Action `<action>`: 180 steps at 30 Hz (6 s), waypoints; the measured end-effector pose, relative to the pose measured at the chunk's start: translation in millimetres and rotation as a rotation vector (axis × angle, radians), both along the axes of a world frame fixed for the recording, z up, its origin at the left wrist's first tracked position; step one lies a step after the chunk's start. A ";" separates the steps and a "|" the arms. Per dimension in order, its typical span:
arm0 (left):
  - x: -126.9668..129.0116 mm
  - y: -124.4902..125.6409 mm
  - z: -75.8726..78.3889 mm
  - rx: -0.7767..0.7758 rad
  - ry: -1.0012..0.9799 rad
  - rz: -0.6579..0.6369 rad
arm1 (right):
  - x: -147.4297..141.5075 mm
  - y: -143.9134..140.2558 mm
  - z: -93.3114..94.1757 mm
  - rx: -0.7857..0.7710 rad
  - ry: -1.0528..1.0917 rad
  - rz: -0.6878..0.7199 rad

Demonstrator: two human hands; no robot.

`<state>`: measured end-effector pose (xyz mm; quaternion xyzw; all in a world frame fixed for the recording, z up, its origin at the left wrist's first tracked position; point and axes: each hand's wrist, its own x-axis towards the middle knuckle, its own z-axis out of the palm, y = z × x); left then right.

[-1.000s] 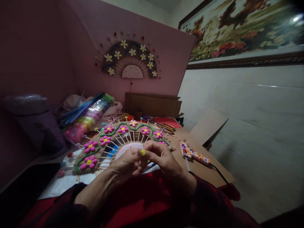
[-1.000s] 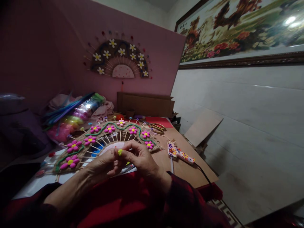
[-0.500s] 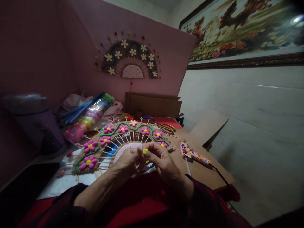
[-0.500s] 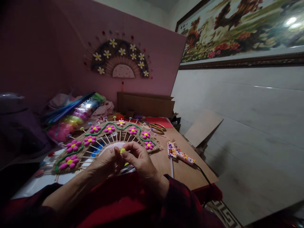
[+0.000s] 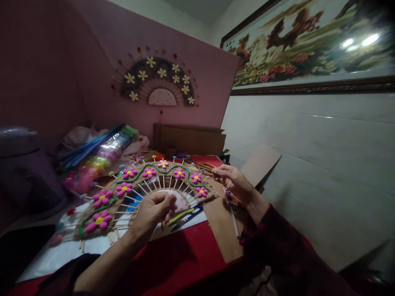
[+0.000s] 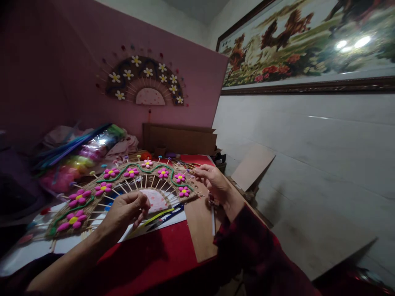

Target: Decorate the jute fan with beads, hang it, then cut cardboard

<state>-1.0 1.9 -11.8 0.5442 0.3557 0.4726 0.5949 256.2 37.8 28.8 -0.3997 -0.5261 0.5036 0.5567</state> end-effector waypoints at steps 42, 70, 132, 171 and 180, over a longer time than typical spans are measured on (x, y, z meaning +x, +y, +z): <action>-0.9 15.8 -20.3 1.048 1.163 0.377 | 41.8 33.1 -47.4 -0.100 -0.320 0.056; 0.1 13.3 -2.5 1.090 1.012 0.366 | -26.5 -57.5 13.8 -0.017 0.464 -0.133; 6.9 32.0 -3.7 1.186 1.121 0.217 | 29.4 1.9 -14.4 -0.059 -0.117 -0.162; 40.4 -7.3 38.9 1.179 0.478 0.246 | -32.1 -75.2 -1.3 -0.202 0.265 0.229; 44.6 -48.5 39.3 1.233 0.386 0.300 | -53.8 -110.5 -4.2 -0.216 0.425 0.358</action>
